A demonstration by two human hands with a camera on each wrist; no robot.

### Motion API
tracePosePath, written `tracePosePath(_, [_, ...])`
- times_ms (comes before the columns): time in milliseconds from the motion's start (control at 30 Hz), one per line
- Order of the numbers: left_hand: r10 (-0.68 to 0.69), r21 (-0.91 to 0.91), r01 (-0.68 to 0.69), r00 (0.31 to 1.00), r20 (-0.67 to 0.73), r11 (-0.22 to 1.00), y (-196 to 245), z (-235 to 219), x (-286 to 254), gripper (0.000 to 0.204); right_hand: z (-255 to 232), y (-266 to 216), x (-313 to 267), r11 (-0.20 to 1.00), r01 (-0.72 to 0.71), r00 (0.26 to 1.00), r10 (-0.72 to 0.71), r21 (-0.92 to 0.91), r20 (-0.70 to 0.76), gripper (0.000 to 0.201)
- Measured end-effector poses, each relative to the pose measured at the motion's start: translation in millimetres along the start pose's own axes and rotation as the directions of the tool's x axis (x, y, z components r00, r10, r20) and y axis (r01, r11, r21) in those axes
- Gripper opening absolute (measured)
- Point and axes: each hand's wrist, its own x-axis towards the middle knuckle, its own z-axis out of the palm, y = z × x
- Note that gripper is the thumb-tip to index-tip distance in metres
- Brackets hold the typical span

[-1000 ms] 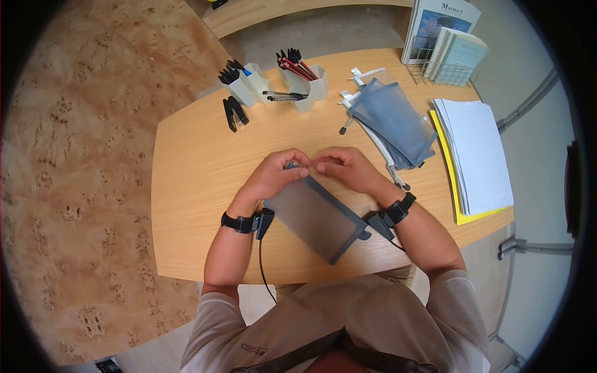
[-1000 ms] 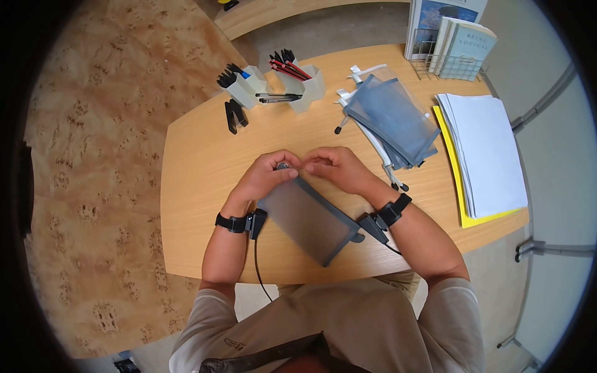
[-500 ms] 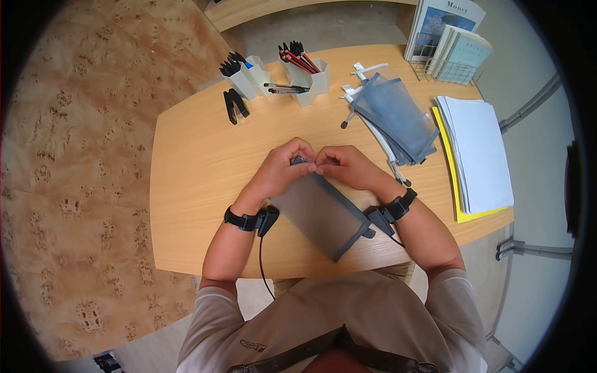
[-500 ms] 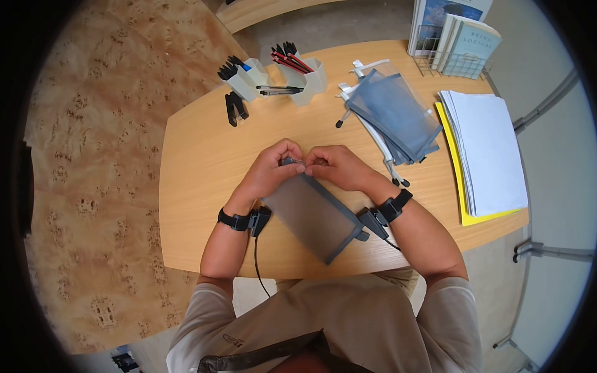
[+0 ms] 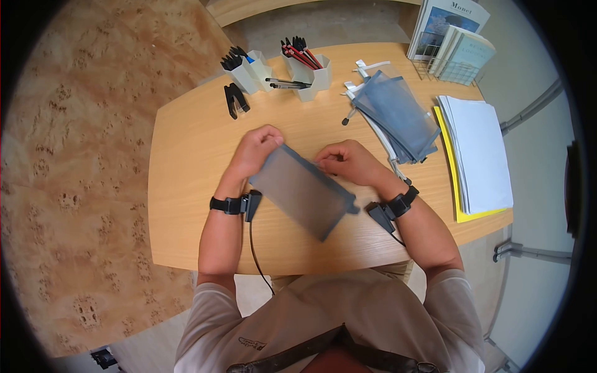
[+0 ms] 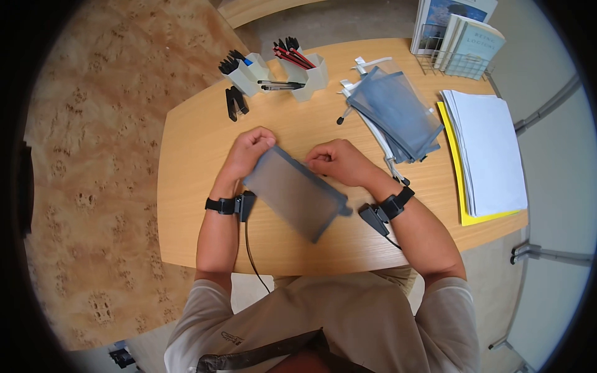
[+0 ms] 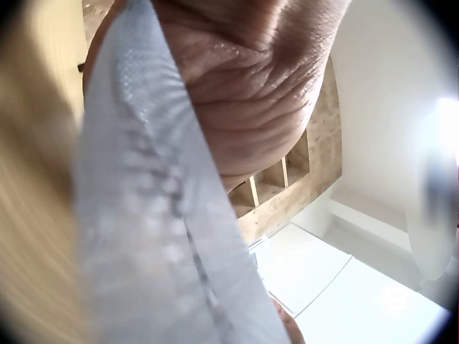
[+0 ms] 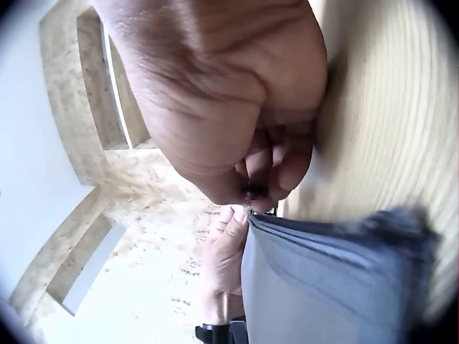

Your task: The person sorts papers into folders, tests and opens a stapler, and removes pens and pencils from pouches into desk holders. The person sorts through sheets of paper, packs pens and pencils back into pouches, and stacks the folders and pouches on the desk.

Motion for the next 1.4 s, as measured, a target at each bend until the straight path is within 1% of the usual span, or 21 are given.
tracePosePath(67, [-0.017,-0.014,0.016,0.998,-0.056,1.0,-15,-21,2,0.013,-7,-3,-3,0.997,-0.039,0.998,0.036,0.066,0.057,0.011])
tracePosePath(200, [-0.028,0.155,0.061,0.978,-0.205,0.986,-36,-64,-1,0.012,-14,4,-2,0.999,-0.016,0.998,0.013,0.041,0.062,0.013])
tracePosePath(267, [-0.043,0.21,0.108,0.955,-0.294,0.972,-38,-77,-6,0.013,-16,-3,-3,0.992,-0.092,0.994,0.086,0.086,0.066,0.013])
tracePosePath(367, [-0.017,0.299,0.122,0.944,-0.331,0.947,-47,-81,-6,0.013,-13,4,-1,0.995,-0.057,0.996,0.051,0.083,0.075,0.013])
tracePosePath(467, [0.006,0.42,0.145,0.941,-0.338,0.896,-42,-81,-6,0.013,-13,-8,-5,0.996,0.04,0.996,-0.046,-0.08,-0.082,0.012])
tracePosePath(533, [0.004,0.444,0.171,0.93,-0.367,0.88,-32,-77,-11,0.014,-21,-17,-8,0.997,0.063,0.989,-0.067,-0.034,-0.13,0.015])
tracePosePath(600, [0.059,0.492,0.165,0.911,-0.408,0.855,-25,-76,-13,0.016,-34,-32,-11,0.906,0.01,0.868,-0.218,-0.424,-0.446,0.02])
tracePosePath(667, [0.073,0.498,0.153,0.911,-0.406,0.853,-10,-70,-12,0.015,-50,-32,-14,0.835,-0.083,0.848,-0.227,-0.543,-0.478,0.033])
tracePosePath(733, [0.088,0.504,0.142,0.91,-0.405,0.852,3,-62,-11,0.015,-59,-25,-16,0.46,-0.224,0.715,-0.521,-0.859,-0.466,0.042])
tracePosePath(833, [0.116,0.423,0.019,0.949,-0.293,0.906,21,-51,-15,0.016,-63,-18,-18,0.374,-0.401,0.702,-0.461,-0.836,-0.543,0.05])
tracePosePath(867, [0.122,0.424,-0.014,0.966,-0.229,0.906,28,-45,-17,0.015,-66,-18,-16,0.366,-0.393,0.706,-0.468,-0.844,-0.532,0.05])
tracePosePath(933, [0.129,0.414,-0.048,0.977,-0.171,0.909,40,-33,-20,0.015,-74,-19,-17,0.479,-0.446,0.762,-0.239,-0.756,-0.602,0.039])
tracePosePath(1067, [0.153,0.436,-0.129,0.988,-0.02,0.891,63,-14,-29,0.012,-75,-28,-23,0.501,-0.419,0.746,-0.285,-0.757,-0.602,0.026])
tracePosePath(1133, [0.155,0.437,-0.142,0.988,0.005,0.888,69,-8,-31,0.011,-70,-50,-34,0.513,-0.392,0.675,-0.403,-0.764,-0.617,0.017])
tracePosePath(1167, [0.269,0.457,-0.245,0.963,0.013,0.855,69,-7,-32,0.011,-65,-67,-41,0.505,-0.385,0.682,-0.408,-0.772,-0.607,0.017])
tracePosePath(1200, [0.376,0.48,-0.339,0.927,0.021,0.809,69,-5,-33,0.011,-60,-87,-47,0.617,-0.26,0.676,-0.433,-0.743,-0.596,0.017])
tracePosePath(1233, [0.367,0.477,-0.328,0.93,0.012,0.816,75,-2,-36,0.011,-55,-102,-52,0.715,-0.129,0.669,-0.449,-0.687,-0.592,0.018])
tracePosePath(1267, [0.418,0.435,-0.353,0.906,-0.061,0.828,86,0,-39,0.012,-53,-115,-55,0.718,-0.129,0.675,-0.442,-0.684,-0.591,0.018])
tracePosePath(1300, [0.463,0.394,-0.381,0.876,-0.137,0.836,94,3,-42,0.013,-53,-126,-58,0.895,0.015,0.773,-0.293,-0.445,-0.563,0.018])
tracePosePath(1333, [0.463,0.397,-0.38,0.876,-0.135,0.835,99,6,-44,0.013,-52,-133,-60,0.983,0.116,0.861,-0.172,-0.144,-0.478,0.018])
tracePosePath(1400, [0.495,0.336,-0.398,0.819,-0.289,0.854,107,12,-48,0.015,-49,-129,-58,0.991,0.095,0.905,-0.126,-0.095,-0.406,0.017])
